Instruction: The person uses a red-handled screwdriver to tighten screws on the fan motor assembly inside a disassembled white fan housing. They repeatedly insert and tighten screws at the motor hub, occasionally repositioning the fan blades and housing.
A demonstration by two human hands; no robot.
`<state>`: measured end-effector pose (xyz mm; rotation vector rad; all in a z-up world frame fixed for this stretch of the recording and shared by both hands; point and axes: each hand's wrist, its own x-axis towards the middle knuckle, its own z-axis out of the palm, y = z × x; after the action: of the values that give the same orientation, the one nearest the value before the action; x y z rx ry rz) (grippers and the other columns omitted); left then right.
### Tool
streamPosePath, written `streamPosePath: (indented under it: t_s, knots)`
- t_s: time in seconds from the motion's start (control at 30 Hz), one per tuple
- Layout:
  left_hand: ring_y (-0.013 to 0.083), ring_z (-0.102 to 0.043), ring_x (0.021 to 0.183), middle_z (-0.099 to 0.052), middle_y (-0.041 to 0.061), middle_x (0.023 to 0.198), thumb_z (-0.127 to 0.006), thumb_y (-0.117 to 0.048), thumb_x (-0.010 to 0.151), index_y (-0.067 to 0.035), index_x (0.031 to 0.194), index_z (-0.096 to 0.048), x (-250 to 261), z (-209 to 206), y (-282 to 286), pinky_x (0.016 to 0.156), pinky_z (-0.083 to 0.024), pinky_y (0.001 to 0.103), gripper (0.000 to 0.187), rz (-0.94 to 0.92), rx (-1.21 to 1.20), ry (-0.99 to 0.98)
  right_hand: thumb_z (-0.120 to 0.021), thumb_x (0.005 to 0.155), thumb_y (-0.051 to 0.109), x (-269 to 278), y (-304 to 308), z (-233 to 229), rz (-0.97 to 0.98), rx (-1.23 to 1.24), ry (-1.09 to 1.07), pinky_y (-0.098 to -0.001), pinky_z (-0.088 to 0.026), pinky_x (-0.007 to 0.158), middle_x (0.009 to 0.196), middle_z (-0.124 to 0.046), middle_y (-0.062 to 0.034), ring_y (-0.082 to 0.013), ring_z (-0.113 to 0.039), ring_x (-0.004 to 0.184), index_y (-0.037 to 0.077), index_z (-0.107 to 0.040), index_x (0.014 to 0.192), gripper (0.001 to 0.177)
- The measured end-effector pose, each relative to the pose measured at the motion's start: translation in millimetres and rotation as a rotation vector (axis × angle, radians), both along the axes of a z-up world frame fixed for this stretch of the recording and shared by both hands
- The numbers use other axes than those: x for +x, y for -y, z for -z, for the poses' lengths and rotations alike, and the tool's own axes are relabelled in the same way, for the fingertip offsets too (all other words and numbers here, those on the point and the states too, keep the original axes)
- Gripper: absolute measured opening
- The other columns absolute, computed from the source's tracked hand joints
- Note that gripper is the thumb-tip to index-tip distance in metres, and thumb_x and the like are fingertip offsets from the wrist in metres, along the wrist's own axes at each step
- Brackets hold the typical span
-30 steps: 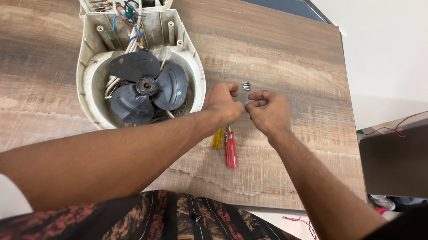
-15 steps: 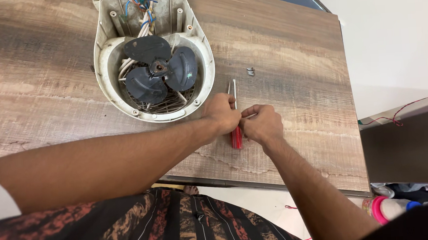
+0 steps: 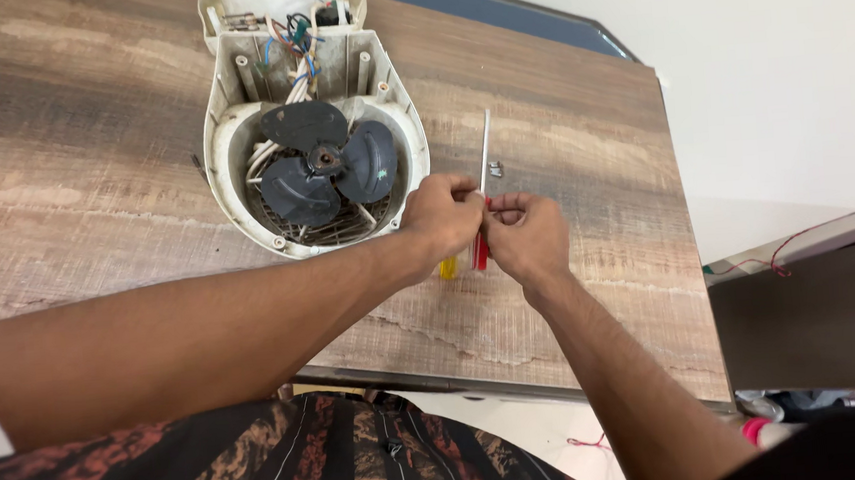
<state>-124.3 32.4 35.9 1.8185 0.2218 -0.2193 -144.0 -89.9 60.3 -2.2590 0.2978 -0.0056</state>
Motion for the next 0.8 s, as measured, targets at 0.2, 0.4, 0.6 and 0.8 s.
streamPosePath:
  t_s: [0.2, 0.4, 0.6, 0.8]
  knots:
    - [0.0188, -0.076, 0.103, -0.078, 0.009, 0.114, -0.067, -0.022, 0.089, -0.008, 0.123, -0.073, 6.2, -25.8, -13.9, 0.093, -0.059, 0.031, 0.037, -0.054, -0.016, 0.062, -0.069, 0.092, 0.018, 9.5, -10.4, -12.5, -0.097, 0.134, 0.074, -0.0282, -0.060, 0.062, 0.089, -0.075, -0.0091, -0.0142, -0.073, 0.074, -0.001, -0.068, 0.110, 0.026]
    - [0.0172, -0.078, 0.092, -0.081, 0.006, 0.102, -0.069, -0.022, 0.086, -0.013, 0.112, -0.079, 7.0, -31.8, -40.5, 0.086, -0.059, 0.032, 0.029, -0.174, 0.021, 0.230, -0.053, 0.102, 0.017, 18.8, -30.4, -6.0, -0.199, 0.355, 0.063, -0.0281, -0.054, 0.054, 0.094, -0.063, -0.0092, -0.0119, -0.061, 0.066, 0.001, -0.051, 0.120, 0.024]
    - [0.0197, -0.079, 0.094, -0.080, 0.008, 0.104, -0.069, -0.020, 0.086, -0.013, 0.109, -0.079, -0.5, -29.8, -115.9, 0.091, -0.060, 0.031, 0.026, -0.234, 0.230, 0.528, -0.038, 0.105, 0.022, 35.9, -59.4, -6.6, -0.349, 0.393, 0.095, -0.0257, -0.048, 0.051, 0.095, -0.071, -0.0103, -0.0088, -0.055, 0.060, 0.002, -0.045, 0.122, 0.027]
    - [0.0277, -0.044, 0.137, -0.061, 0.005, 0.139, -0.069, -0.010, 0.078, -0.024, 0.125, -0.072, -6.0, -30.1, -187.1, 0.115, -0.032, 0.050, 0.049, 0.166, 0.802, 0.563, -0.040, 0.103, 0.024, 33.7, -85.7, -9.5, -0.351, 0.229, -0.012, -0.0280, -0.048, 0.040, 0.111, -0.079, -0.0162, -0.0132, -0.060, 0.046, 0.000, -0.045, 0.118, 0.029]
